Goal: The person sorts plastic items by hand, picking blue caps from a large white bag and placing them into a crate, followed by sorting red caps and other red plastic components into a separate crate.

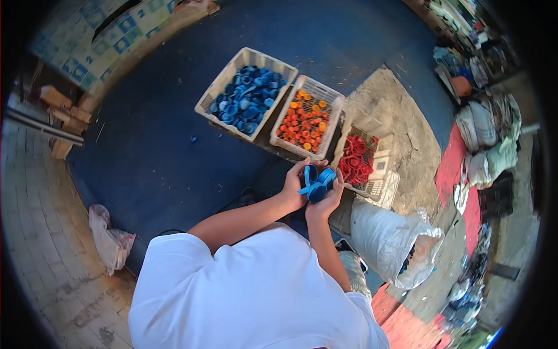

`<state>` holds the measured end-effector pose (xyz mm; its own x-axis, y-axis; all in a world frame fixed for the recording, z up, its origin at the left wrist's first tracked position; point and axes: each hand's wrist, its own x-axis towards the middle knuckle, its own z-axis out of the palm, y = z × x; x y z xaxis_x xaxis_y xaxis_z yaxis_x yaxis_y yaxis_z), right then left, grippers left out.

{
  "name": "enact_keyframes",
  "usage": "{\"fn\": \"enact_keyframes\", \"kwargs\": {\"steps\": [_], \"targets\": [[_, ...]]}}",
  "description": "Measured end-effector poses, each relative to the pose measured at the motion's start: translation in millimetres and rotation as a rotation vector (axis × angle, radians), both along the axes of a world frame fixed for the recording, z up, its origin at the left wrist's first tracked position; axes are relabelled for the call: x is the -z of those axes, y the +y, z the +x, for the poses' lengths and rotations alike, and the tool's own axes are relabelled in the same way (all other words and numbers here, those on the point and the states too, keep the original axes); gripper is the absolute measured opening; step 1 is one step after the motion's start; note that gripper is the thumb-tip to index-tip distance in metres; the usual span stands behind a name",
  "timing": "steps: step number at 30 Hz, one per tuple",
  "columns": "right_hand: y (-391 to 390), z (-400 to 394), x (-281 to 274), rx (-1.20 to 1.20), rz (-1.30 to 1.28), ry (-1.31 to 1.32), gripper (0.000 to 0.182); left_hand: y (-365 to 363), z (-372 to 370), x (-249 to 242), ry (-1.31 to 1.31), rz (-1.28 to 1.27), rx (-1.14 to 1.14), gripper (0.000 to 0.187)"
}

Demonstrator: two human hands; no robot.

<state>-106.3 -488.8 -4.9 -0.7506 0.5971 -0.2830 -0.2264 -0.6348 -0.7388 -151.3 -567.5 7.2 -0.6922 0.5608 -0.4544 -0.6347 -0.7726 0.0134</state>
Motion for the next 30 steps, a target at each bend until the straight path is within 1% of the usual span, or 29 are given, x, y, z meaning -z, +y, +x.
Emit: {"fn": "enact_keyframes", "kwargs": {"steps": [2, 3, 4, 5, 8, 10, 12, 14, 18, 19, 21, 26, 27, 30], "targets": [[-29.5, -17.5, -3.7, -0.078, 0.006, -0.019, 0.059, -31.5, -16.1, 5.0, 0.041, 0.016, -0.035, 0.032], [-54.8, -31.2, -4.0, -0.140, 0.026, -0.016, 0.060, -58.6, -28.6, 7.8, 0.026, -0.037, -0.083, 0.035], [-66.6, -38.4, -3.9, -0.183, 0.040, -0.009, 0.061, -71.3, -34.5, 7.2, 0.013, -0.046, -0.104, 0.036], [-79.7, -47.6, -4.8, -0.179, 0.053, -0.043, 0.054, -82.6, -40.0, 7.0, -0.001, -0.055, -0.124, 0.037], [-106.0, -67.2, -1.9, -0.276, 0.044, -0.071, 0.056, -113.1, -50.5, 4.8, -0.021, -0.083, -0.186, 0.043], [-119.9, -81.3, -0.2, -0.333, 0.086, -0.103, 0.059, -128.0, -60.6, 8.5, -0.035, -0.108, -0.222, 0.045], [-130.3, -97.6, 4.1, -0.380, 0.152, -0.138, 0.060, -138.5, -73.2, 20.5, -0.061, -0.092, -0.259, 0.047], [-134.2, -117.4, 16.1, -0.428, 0.136, -0.168, 0.062, -150.3, -87.7, 22.9, -0.095, -0.113, -0.276, 0.047], [-148.9, -165.8, 35.3, -0.505, 0.060, -0.231, 0.064, -168.2, -132.2, 38.7, -0.141, -0.207, -0.306, 0.051], [-152.4, -181.8, 35.3, -0.524, 0.044, -0.247, 0.065, -171.3, -147.3, 45.4, -0.160, -0.197, -0.329, 0.050], [-155.5, -216.6, 45.0, -0.561, -0.020, -0.245, 0.067, -176.9, -177.1, 56.3, -0.129, -0.241, -0.338, 0.050], [-166.0, -294.6, 60.0, -0.556, -0.031, -0.278, 0.071, -189.9, -260.1, 76.8, -0.081, -0.331, -0.311, 0.053], [-166.8, -306.3, 63.7, -0.556, -0.033, -0.302, 0.072, -190.0, -273.9, 80.2, -0.079, -0.367, -0.308, 0.050], [-167.3, -339.8, 68.0, -0.549, -0.037, -0.341, 0.077, -193.3, -308.8, 69.2, -0.122, -0.377, -0.223, 0.049]]}}
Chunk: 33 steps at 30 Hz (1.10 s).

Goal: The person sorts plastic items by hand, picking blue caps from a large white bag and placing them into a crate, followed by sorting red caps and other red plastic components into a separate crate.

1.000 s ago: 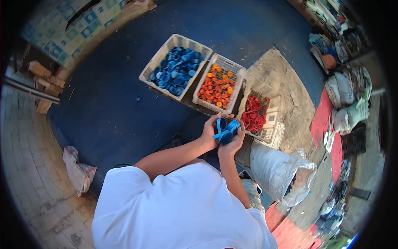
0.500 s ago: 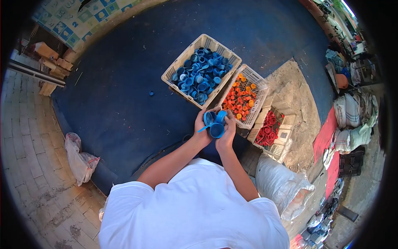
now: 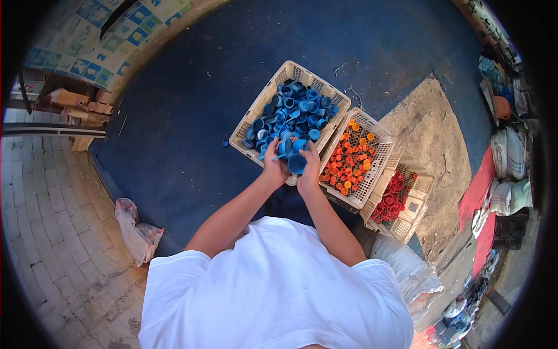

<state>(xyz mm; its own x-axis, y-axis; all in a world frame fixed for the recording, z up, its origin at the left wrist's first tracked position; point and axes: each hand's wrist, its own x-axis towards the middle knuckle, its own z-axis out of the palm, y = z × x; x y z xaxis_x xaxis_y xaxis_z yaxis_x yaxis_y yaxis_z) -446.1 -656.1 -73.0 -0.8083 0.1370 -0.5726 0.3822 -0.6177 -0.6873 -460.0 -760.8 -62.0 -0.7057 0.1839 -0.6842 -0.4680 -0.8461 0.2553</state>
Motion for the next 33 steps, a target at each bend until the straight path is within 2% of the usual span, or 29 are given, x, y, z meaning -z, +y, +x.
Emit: {"fn": "enact_keyframes", "kwargs": {"steps": [3, 8, 11, 14, 15, 18, 25, 28, 33], "targets": [[-4.1, -22.3, 18.1, 0.019, -0.019, -0.061, 0.081, -1.9, -23.2, 34.3, -0.019, 0.004, -0.019, 0.047], [-6.8, -46.4, 41.4, 0.070, -0.146, -0.105, 0.091, -2.1, -40.6, 52.7, -0.089, -0.026, -0.046, 0.045], [-18.1, -56.5, 46.5, 0.206, -0.075, -0.242, 0.076, -8.3, -53.3, 57.9, -0.122, -0.047, 0.027, 0.053], [-18.3, -61.4, 70.9, 0.125, -0.153, -0.139, 0.049, -20.6, -68.2, 66.0, -0.126, -0.034, 0.039, 0.062], [-18.2, -61.0, 88.8, 0.104, -0.172, -0.145, 0.034, -24.2, -68.9, 68.7, -0.128, -0.016, 0.018, 0.065], [-37.1, -68.6, 54.5, 0.147, -0.129, -0.199, 0.035, -40.8, -76.9, 68.1, -0.085, 0.060, 0.064, 0.069], [-58.9, -71.7, 35.4, 0.250, -0.092, -0.147, 0.046, -60.1, -93.6, 52.5, -0.072, 0.103, 0.162, 0.079], [-56.3, -71.0, 41.3, 0.309, -0.134, -0.076, 0.074, -67.5, -95.2, 51.3, -0.070, 0.104, 0.202, 0.078], [-56.3, -69.2, 28.9, 0.380, 0.052, -0.093, 0.075, -82.0, -97.1, 43.9, -0.059, 0.079, 0.238, 0.074]]}}
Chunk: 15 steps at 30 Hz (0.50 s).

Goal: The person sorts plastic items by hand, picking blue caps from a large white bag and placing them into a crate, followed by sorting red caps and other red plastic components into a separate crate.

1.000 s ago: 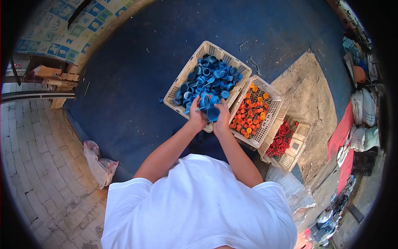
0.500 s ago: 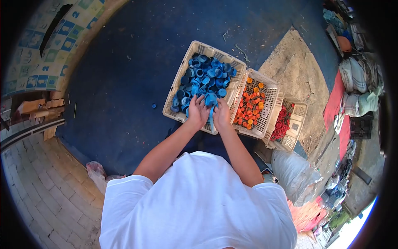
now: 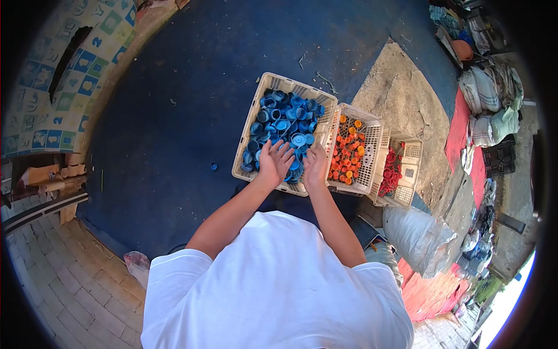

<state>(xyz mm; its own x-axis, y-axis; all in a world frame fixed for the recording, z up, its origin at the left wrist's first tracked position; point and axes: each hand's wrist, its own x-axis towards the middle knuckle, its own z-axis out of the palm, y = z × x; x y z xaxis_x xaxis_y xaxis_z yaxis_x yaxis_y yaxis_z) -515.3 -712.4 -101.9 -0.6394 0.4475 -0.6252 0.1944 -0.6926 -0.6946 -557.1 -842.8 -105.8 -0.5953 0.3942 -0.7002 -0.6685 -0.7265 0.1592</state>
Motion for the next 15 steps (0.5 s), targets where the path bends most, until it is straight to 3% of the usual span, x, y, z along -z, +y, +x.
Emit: {"fn": "enact_keyframes", "kwargs": {"steps": [7, 15], "targets": [[-2.2, 7.6, -13.5, 0.026, 0.142, 0.016, 0.065, -20.9, -2.9, -0.4, -0.027, 0.056, -0.029, 0.071], [-12.1, 32.9, -24.7, -0.144, 0.214, -0.042, 0.040, -54.7, -13.6, 0.0, -0.069, -0.050, 0.101, 0.053]]}}
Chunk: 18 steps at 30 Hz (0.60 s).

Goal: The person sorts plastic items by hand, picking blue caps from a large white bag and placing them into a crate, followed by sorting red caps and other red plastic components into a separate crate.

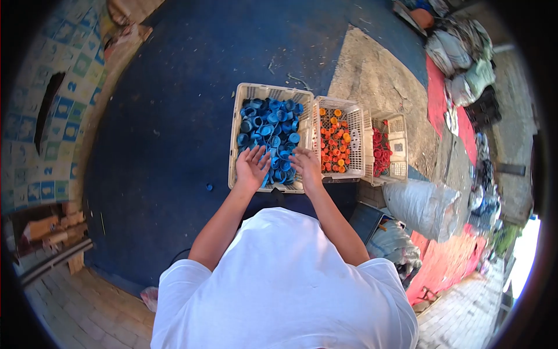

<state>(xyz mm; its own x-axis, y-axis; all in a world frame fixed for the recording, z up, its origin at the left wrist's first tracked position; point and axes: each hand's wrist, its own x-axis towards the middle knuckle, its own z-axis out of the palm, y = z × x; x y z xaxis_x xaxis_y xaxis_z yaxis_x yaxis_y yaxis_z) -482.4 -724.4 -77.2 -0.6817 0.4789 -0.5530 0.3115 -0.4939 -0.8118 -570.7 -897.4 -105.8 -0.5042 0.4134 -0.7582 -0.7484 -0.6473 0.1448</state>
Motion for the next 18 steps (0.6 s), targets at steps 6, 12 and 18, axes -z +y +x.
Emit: {"fn": "enact_keyframes", "kwargs": {"steps": [6, 12, 18], "targets": [[-10.4, 40.5, 25.1, 0.081, 0.253, 0.074, 0.032, 2.0, -1.1, 27.2, 0.065, 0.047, 0.183, 0.047], [-18.6, 51.5, -33.9, -0.014, 0.730, 0.076, 0.050, 50.6, 19.7, -15.7, 0.239, 0.179, 0.535, 0.055], [-9.9, 78.4, -37.2, -0.229, 1.079, 0.155, 0.067, 121.2, 72.1, -36.0, 0.229, 0.478, 0.693, 0.049]]}}
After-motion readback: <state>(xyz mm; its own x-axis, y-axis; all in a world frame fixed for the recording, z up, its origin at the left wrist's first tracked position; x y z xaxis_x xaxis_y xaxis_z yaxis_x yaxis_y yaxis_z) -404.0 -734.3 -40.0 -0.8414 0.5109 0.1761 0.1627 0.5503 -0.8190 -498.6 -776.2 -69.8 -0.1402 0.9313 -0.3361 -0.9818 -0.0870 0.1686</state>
